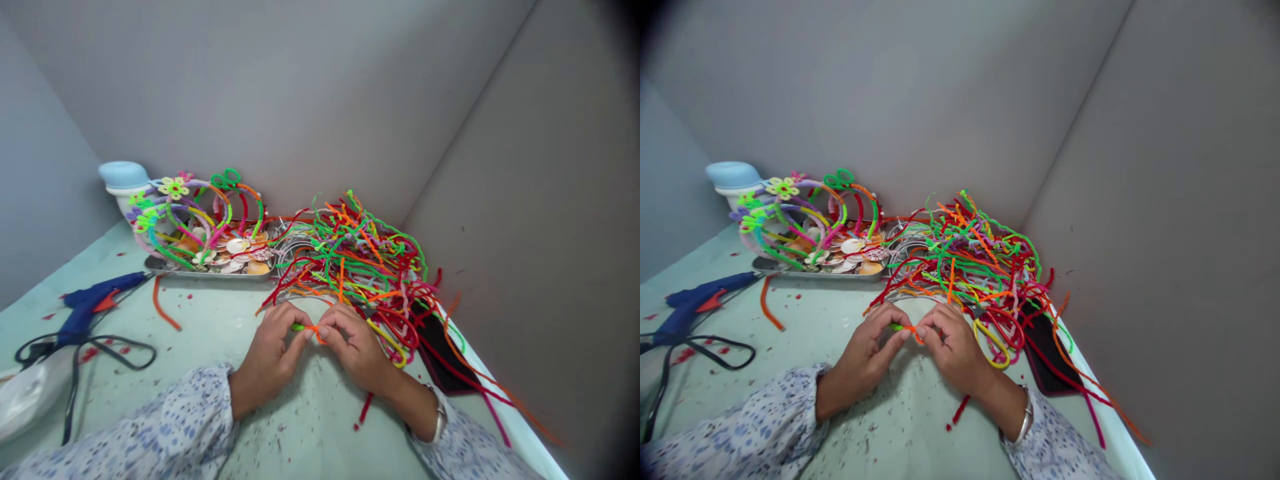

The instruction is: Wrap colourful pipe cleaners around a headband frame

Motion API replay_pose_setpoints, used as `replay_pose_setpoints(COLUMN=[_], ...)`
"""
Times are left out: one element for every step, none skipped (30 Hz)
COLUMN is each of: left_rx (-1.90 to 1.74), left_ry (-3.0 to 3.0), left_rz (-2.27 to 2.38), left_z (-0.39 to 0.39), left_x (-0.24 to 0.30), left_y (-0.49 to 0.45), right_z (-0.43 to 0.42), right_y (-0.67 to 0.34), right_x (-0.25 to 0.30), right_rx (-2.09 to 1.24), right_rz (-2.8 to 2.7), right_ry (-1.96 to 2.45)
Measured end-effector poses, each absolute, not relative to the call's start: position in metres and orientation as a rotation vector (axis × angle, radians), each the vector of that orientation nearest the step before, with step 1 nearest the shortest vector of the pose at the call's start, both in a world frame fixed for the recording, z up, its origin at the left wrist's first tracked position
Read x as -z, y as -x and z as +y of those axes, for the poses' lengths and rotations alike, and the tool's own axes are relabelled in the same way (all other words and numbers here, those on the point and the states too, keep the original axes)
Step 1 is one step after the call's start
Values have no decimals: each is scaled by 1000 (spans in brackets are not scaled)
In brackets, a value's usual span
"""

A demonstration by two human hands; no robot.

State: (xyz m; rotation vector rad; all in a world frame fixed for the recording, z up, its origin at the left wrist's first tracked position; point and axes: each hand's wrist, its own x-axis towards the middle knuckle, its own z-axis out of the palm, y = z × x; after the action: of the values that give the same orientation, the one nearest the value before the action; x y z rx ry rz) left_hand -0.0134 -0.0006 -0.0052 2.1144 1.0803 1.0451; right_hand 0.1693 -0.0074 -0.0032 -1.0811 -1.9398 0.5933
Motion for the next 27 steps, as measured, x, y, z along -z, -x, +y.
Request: replay_pose_setpoints(left_rx=[-1044,-1042,-1040,-1035,-1029,-1026,-1025,-1026,-1027,-1029,-1031,-1036,-1041,-1047,-1051,-1054,-1056,-1058,-1061,-1064,-1065,-1063,-1061,-1058,-1054,-1050,-1042], left_ry=[-2117,-2120,-2124,-2129,-2134,-2139,-2143,-2145,-2149,-2152,-2155,-2157,-2159,-2162,-2165,-2168,-2169,-2167,-2164,-2159,-2155,-2152,-2151,-2152,-2153,-2154,-2155], left_rz=[1076,1072,1065,1057,1047,1039,1034,1032,1029,1027,1025,1023,1020,1016,1013,1010,1008,1011,1016,1023,1030,1036,1040,1041,1041,1040,1038], left_z=[-1,-2,-2,-3,-3,-3,-3,-3,-3,-3,-2,-2,-2,-2,-2,-2,-2,-2,-2,-2,-2,-2,-2,-2,-2,-1,-1], left_x=[5,5,4,4,4,4,4,4,3,3,3,3,3,3,2,2,2,2,2,1,1,1,1,1,1,0,0], left_y=[13,13,13,13,13,13,13,12,12,12,12,13,13,13,13,13,13,13,12,12,12,12,12,12,12,12,12], right_z=[-7,-7,-7,-7,-7,-7,-7,-7,-7,-7,-7,-7,-7,-7,-7,-7,-8,-8,-8,-8,-7,-7,-7,-7,-7,-7,-7], right_y=[-169,-170,-170,-170,-170,-170,-170,-169,-169,-169,-169,-169,-169,-169,-169,-168,-168,-168,-168,-169,-169,-169,-169,-168,-168,-168,-168], right_x=[3,3,3,3,4,4,4,4,5,5,5,5,5,6,6,6,6,5,5,5,5,5,5,6,6,7,8], right_rx=[-598,-599,-597,-593,-588,-585,-585,-588,-594,-600,-608,-614,-618,-619,-614,-606,-593,-578,-564,-554,-547,-545,-545,-545,-544,-541,-536], right_rz=[-1945,-1949,-1953,-1957,-1959,-1962,-1964,-1965,-1964,-1963,-1961,-1956,-1951,-1945,-1939,-1935,-1931,-1928,-1929,-1931,-1933,-1934,-1933,-1927,-1915,-1900,-1885], right_ry=[1079,1075,1071,1068,1065,1061,1058,1055,1054,1053,1054,1060,1068,1076,1083,1087,1088,1086,1082,1078,1076,1076,1076,1076,1076,1077,1077])
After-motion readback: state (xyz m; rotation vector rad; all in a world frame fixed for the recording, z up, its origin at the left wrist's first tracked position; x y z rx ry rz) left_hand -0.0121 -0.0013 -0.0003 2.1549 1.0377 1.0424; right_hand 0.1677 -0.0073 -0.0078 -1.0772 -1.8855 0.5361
